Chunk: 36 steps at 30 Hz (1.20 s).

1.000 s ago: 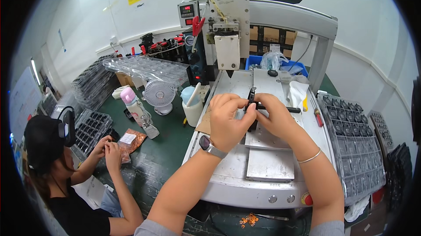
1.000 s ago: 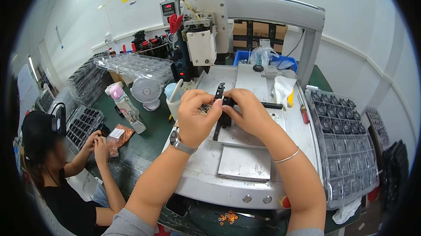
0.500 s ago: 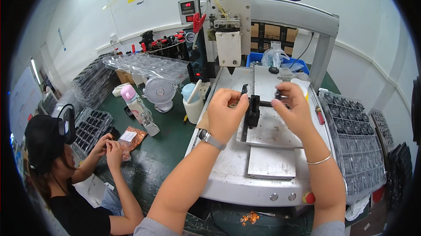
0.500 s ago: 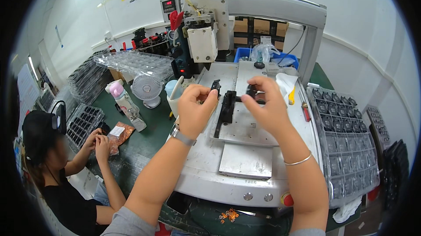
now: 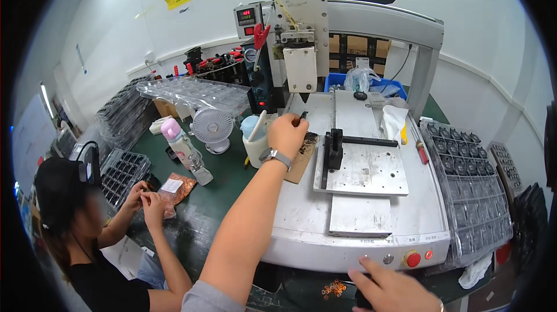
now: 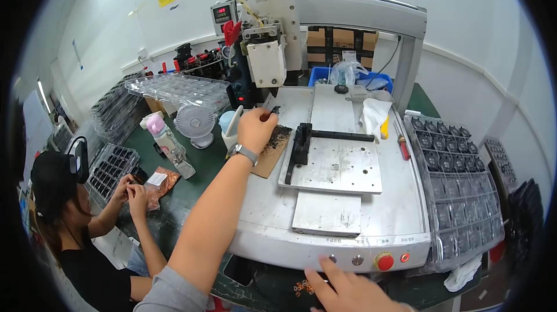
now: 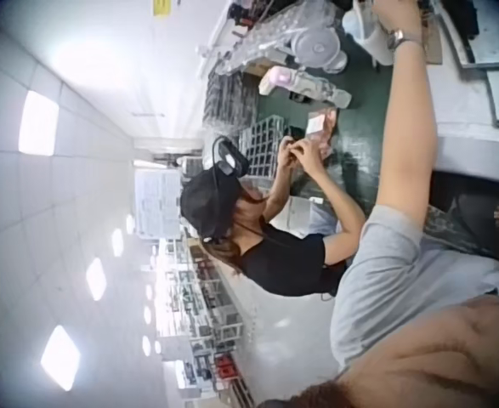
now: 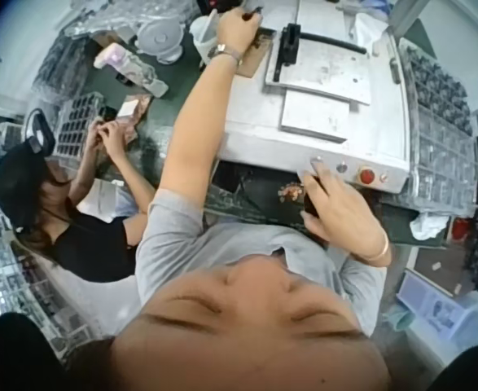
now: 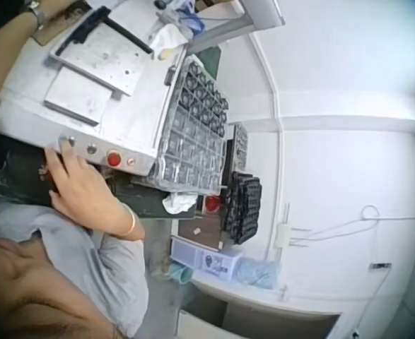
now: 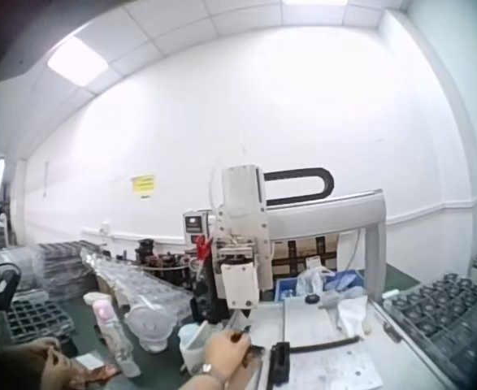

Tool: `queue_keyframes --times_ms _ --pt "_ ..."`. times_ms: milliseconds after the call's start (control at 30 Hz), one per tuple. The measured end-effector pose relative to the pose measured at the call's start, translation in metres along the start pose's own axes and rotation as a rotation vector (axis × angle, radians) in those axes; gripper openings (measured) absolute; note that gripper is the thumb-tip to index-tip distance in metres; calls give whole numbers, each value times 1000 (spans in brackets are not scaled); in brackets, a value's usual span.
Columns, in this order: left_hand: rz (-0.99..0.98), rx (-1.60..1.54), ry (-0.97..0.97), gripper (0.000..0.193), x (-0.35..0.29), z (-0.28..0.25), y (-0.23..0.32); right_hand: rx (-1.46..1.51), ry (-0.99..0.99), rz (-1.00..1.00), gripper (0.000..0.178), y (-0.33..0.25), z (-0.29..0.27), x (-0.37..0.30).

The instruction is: Operating an automated assembly machine and manually processing electronic components at a factory workstation.

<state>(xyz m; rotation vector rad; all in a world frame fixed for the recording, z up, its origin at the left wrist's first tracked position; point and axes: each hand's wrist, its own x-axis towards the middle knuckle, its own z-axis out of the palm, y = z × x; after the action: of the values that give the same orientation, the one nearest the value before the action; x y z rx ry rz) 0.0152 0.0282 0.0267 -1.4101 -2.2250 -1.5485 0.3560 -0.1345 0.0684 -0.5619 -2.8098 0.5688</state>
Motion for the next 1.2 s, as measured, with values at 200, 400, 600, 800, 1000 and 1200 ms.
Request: queue_keyframes --times_ms 200,400,600,800,1000,1200 --pt "257 150 129 24 18 10 -23 64 50 245 83 40 86 -41" --pt "330 114 146 20 14 3 -21 68 194 310 90 53 137 -36" --pt "344 76 173 19 10 2 -24 -32 427 200 93 62 162 -29" --pt "364 45 173 18 6 3 -19 -48 457 187 93 64 165 -30" --pt "380 15 198 17 7 1 -19 -35 478 156 93 66 169 -30" --pt "354 -4 186 18 6 1 -17 -40 495 136 93 68 172 -29"
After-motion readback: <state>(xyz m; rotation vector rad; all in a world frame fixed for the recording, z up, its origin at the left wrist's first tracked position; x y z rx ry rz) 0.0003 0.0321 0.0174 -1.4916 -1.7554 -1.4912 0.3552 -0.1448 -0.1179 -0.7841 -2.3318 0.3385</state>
